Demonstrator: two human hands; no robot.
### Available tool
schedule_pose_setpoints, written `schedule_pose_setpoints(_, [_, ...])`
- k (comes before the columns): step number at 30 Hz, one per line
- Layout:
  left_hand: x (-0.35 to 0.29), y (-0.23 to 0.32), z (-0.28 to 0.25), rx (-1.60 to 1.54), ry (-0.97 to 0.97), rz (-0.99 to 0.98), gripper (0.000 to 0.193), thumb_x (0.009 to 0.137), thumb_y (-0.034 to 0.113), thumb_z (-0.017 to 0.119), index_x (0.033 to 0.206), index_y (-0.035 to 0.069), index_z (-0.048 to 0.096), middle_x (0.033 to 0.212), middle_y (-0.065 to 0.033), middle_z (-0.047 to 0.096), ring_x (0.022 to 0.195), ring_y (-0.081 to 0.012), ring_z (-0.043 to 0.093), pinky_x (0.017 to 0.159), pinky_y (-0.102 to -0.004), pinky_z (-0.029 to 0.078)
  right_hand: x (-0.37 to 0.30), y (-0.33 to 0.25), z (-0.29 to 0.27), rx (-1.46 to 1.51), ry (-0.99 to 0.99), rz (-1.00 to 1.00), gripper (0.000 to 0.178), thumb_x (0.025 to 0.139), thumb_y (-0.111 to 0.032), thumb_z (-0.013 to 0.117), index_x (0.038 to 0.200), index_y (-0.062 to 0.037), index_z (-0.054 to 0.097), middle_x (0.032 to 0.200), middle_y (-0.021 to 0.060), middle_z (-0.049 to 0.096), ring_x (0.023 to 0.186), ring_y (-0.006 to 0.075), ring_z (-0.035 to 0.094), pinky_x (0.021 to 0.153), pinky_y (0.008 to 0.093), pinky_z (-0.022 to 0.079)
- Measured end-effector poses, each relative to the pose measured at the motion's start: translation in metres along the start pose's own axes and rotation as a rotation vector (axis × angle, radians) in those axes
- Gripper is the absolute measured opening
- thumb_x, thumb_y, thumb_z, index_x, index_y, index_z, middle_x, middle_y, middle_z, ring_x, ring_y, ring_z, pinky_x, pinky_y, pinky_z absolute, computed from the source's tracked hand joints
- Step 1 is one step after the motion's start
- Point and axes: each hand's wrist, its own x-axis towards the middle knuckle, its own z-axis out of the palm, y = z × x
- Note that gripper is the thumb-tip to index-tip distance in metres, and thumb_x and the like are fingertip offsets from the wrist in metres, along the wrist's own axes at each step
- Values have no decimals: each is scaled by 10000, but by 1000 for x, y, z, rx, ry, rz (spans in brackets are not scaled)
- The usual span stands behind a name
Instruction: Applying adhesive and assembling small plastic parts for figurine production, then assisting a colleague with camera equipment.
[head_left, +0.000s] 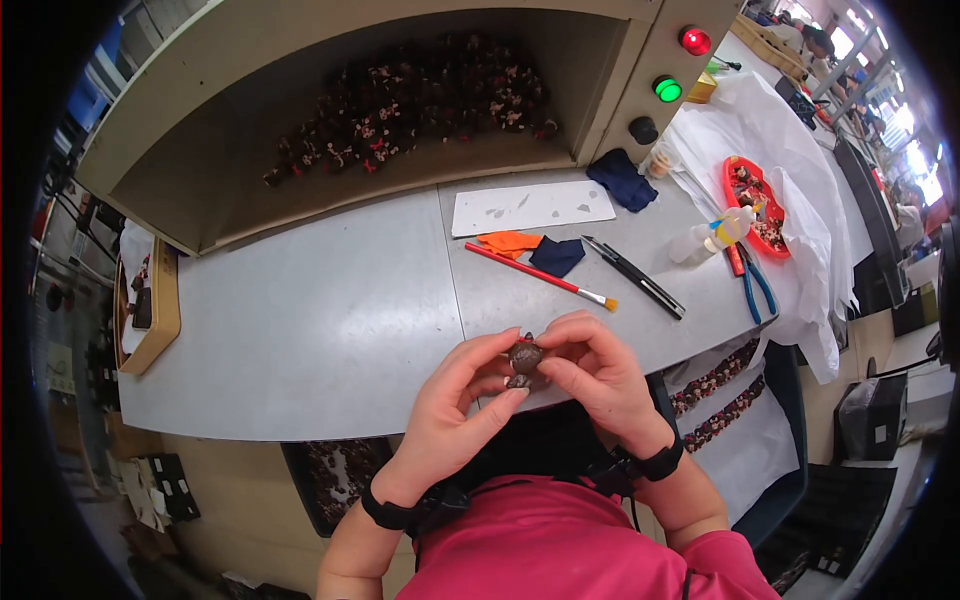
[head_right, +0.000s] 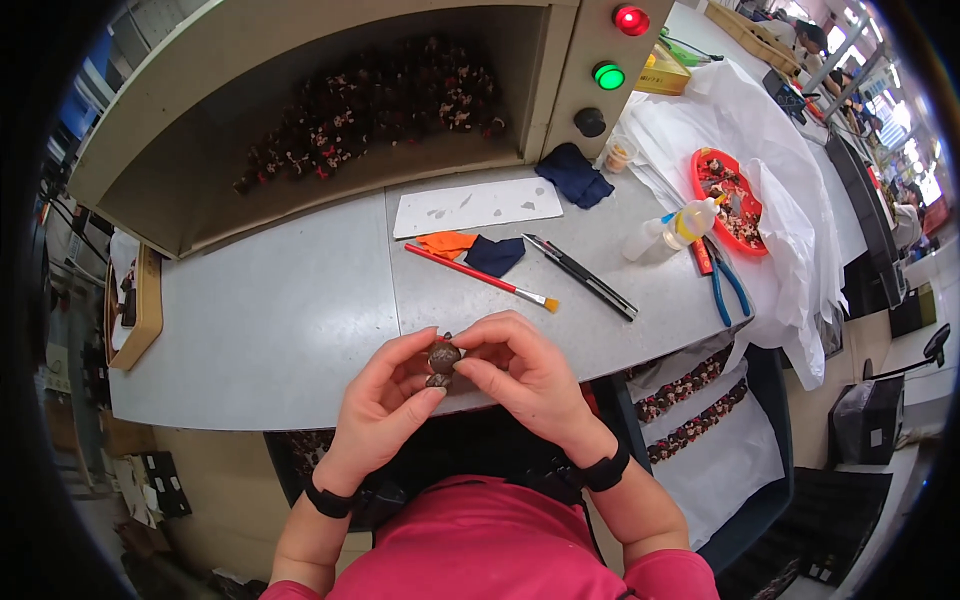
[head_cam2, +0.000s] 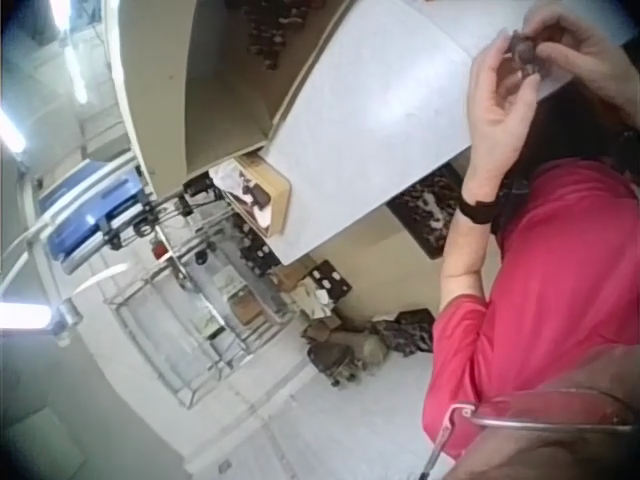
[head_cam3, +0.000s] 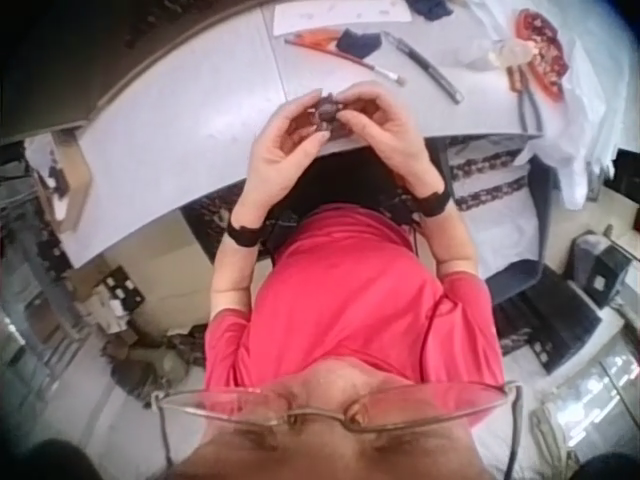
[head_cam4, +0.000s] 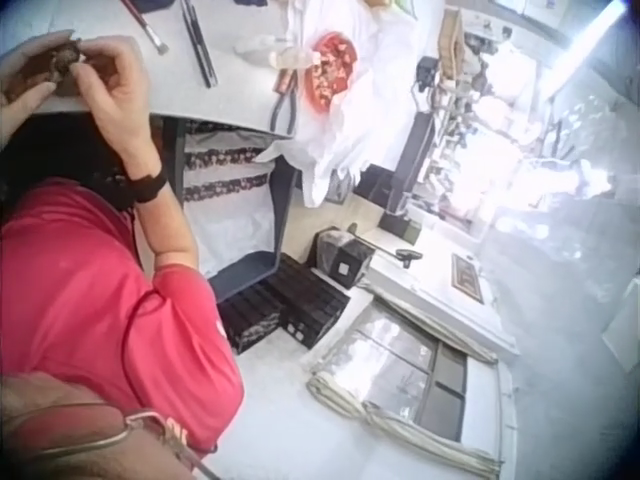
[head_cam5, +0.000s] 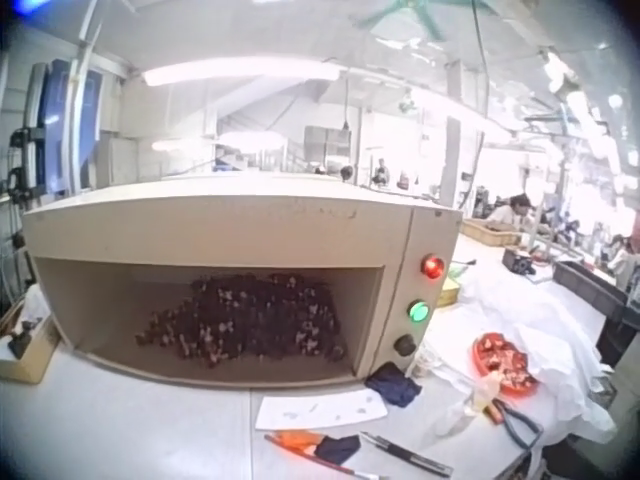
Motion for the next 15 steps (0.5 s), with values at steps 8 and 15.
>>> schedule_pose_setpoints(8, [2, -3, -4, 73, -2, 50, 510, 874, -7, 634, 1362, 45, 494, 1279, -95, 468, 1071, -138, 543, 899, -258, 498, 5, -4, 3, -84, 17, 16, 200, 898, 12, 608, 1096, -10, 603, 1098, 80, 549, 989, 149, 589, 835, 269, 504])
schedule_pose_setpoints(15, [3, -1, -1, 119, 28, 66, 532, 839, -45, 665, 1341, 19, 502, 1301, -101, 462, 1076, -138, 540, 897, -262, 496, 6, -6, 6, -82, 36, 73, 183, 901, 28, 594, 1082, 11, 600, 1080, 90, 560, 952, 153, 612, 816, 268, 528])
